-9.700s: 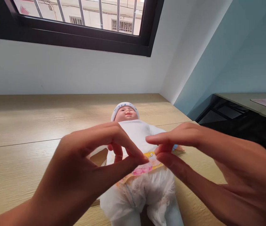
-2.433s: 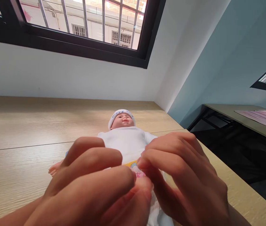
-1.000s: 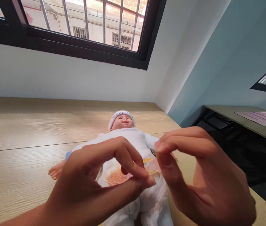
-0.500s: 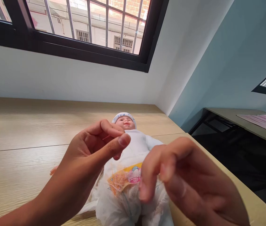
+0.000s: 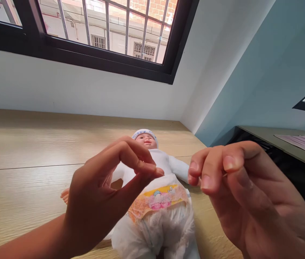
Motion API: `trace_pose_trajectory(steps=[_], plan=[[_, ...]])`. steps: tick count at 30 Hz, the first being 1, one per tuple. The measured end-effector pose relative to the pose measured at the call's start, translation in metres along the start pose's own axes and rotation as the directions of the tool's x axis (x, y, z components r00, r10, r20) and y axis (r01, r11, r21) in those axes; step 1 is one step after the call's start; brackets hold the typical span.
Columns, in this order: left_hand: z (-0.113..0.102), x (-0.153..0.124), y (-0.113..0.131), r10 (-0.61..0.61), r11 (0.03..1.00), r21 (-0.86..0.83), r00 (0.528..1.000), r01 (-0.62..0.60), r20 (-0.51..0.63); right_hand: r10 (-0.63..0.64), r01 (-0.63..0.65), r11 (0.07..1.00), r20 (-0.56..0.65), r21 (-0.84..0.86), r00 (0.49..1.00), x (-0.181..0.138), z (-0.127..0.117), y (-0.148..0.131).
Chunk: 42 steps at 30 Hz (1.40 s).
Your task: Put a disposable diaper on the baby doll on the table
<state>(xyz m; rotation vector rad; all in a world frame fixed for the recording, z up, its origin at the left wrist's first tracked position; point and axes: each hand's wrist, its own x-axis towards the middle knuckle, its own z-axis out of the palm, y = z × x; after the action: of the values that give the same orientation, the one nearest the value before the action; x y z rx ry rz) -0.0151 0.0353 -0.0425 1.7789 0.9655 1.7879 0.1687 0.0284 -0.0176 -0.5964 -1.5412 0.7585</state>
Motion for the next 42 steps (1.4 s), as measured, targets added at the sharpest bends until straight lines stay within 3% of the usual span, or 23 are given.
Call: trace_pose_trajectory(steps=[6,11,14,17,21,23,26,31,35,40,42], plan=[[0.002,-0.004,0.003,0.062,0.997,-0.055,0.998,-0.061,0.01,-0.024,0.026,0.997,0.035,-0.066,0.999,-0.003,-0.002,-0.002],[0.001,-0.004,0.002,0.175,0.985,-0.005,0.984,-0.175,0.027,-0.044,0.021,0.99,0.159,0.141,0.986,-0.008,0.0,-0.008],[-0.003,-0.001,0.006,0.25,0.965,0.065,0.966,-0.254,0.063,-0.017,-0.019,0.978,0.17,0.207,0.985,-0.006,0.0,-0.008],[-0.006,0.0,0.011,0.336,0.935,0.079,0.934,-0.346,0.118,0.032,-0.043,0.996,0.139,0.081,0.99,-0.002,0.001,-0.007],[-0.005,-0.008,0.012,0.332,0.94,0.045,0.939,-0.337,0.093,0.042,-0.033,0.994,0.085,-0.102,0.996,0.003,0.006,-0.007],[-0.002,-0.014,0.01,0.279,0.96,0.014,0.959,-0.28,0.055,0.035,-0.024,0.993,0.087,-0.12,0.996,0.004,0.008,-0.006],[0.003,-0.017,0.009,0.102,0.992,-0.075,0.993,-0.098,0.051,0.056,-0.046,0.993,0.093,-0.105,0.994,0.001,0.01,-0.006],[0.008,-0.005,0.018,-0.136,0.954,-0.25,0.982,0.165,0.13,0.06,-0.076,0.992,0.151,0.102,0.987,-0.007,0.01,-0.008],[0.009,-0.001,0.022,-0.27,0.852,-0.412,0.945,0.324,0.186,0.029,-0.088,0.959,0.213,0.27,0.977,-0.011,0.014,-0.003],[0.006,-0.001,0.022,-0.356,0.596,-0.626,0.865,0.502,0.355,0.055,-0.118,0.945,0.207,0.306,0.977,-0.015,0.022,0.007],[0.005,-0.001,0.021,-0.376,0.547,-0.636,0.839,0.544,0.394,0.096,-0.155,0.94,0.201,0.304,0.975,-0.018,0.023,0.009]])
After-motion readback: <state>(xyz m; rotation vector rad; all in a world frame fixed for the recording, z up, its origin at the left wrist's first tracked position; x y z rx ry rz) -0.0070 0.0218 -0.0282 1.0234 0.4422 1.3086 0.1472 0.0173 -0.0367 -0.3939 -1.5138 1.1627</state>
